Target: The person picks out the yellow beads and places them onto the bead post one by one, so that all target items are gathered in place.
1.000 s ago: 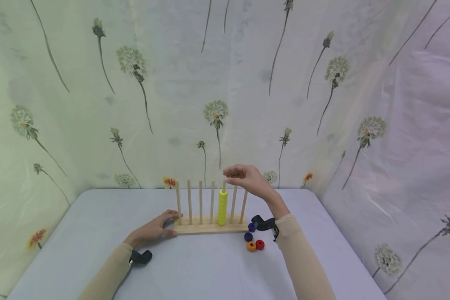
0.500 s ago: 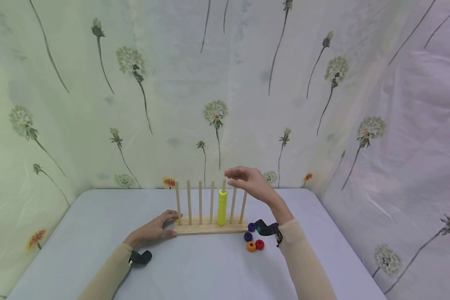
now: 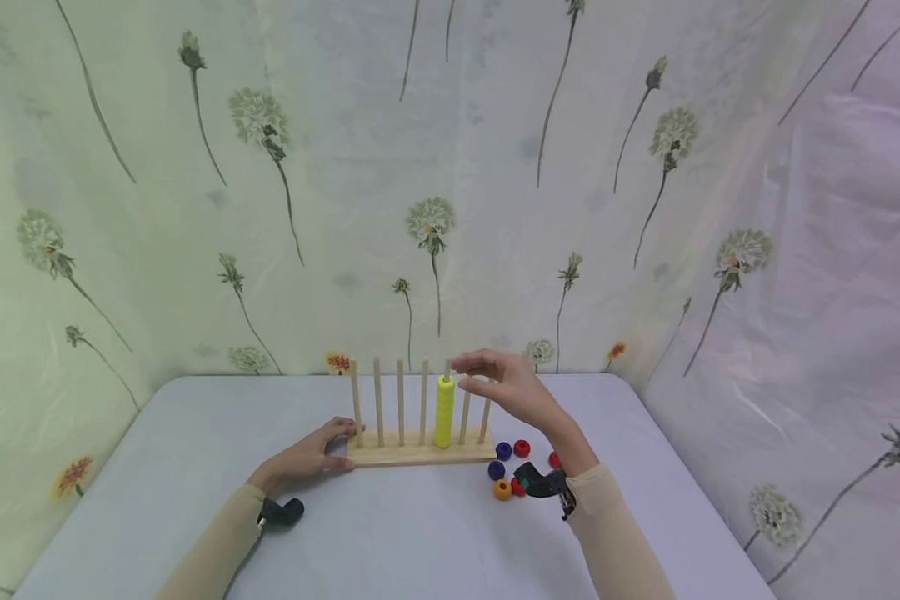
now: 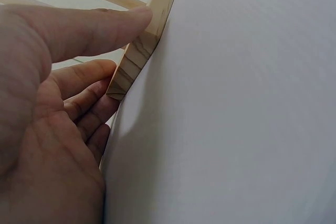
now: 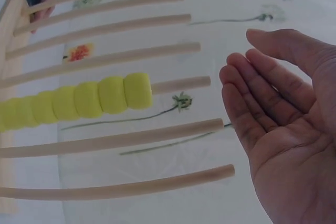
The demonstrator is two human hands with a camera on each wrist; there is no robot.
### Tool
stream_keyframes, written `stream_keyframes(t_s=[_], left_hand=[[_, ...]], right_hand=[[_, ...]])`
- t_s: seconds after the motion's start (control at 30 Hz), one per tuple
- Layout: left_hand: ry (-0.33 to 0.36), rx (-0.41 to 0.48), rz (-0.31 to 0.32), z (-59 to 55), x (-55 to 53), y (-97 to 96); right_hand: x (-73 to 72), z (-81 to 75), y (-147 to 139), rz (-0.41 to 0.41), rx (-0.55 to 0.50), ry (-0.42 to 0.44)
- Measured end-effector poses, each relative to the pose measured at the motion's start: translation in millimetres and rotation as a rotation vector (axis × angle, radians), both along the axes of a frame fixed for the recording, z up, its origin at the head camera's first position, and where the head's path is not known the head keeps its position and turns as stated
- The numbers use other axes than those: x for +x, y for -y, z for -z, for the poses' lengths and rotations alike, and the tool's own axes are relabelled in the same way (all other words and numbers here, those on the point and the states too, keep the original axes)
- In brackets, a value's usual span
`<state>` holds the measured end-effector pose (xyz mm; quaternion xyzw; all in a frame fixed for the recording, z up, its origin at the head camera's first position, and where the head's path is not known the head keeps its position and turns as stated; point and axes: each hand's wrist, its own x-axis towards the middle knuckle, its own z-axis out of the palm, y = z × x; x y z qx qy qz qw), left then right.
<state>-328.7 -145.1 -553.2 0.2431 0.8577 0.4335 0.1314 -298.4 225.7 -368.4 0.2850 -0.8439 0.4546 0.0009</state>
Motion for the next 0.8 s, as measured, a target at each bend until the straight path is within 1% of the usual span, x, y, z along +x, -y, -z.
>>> stream_keyframes(t_s=[0.13, 0.33, 0.6, 0.8], left_hand=[[0.002, 0.005, -0.004, -1.2, 0.6, 0.4], [0.003, 0.001, -0.009, -1.3, 1.1, 0.8], [-0.001, -0.006, -0.003, 1.5, -0.1, 1.3], [0.003, -0.006, -0.003, 3.0, -0.9, 1.6]], right_hand=[[8.8, 10.2, 0.5, 0.002, -0.001, 0.021], [20.8, 29.7, 0.2, 0.010, 0.007, 0.081], [31.9, 58.0, -7.5, 0.014, 0.019, 0.152], [37.3, 79.1, -17.9, 0.010, 0.012, 0.227]])
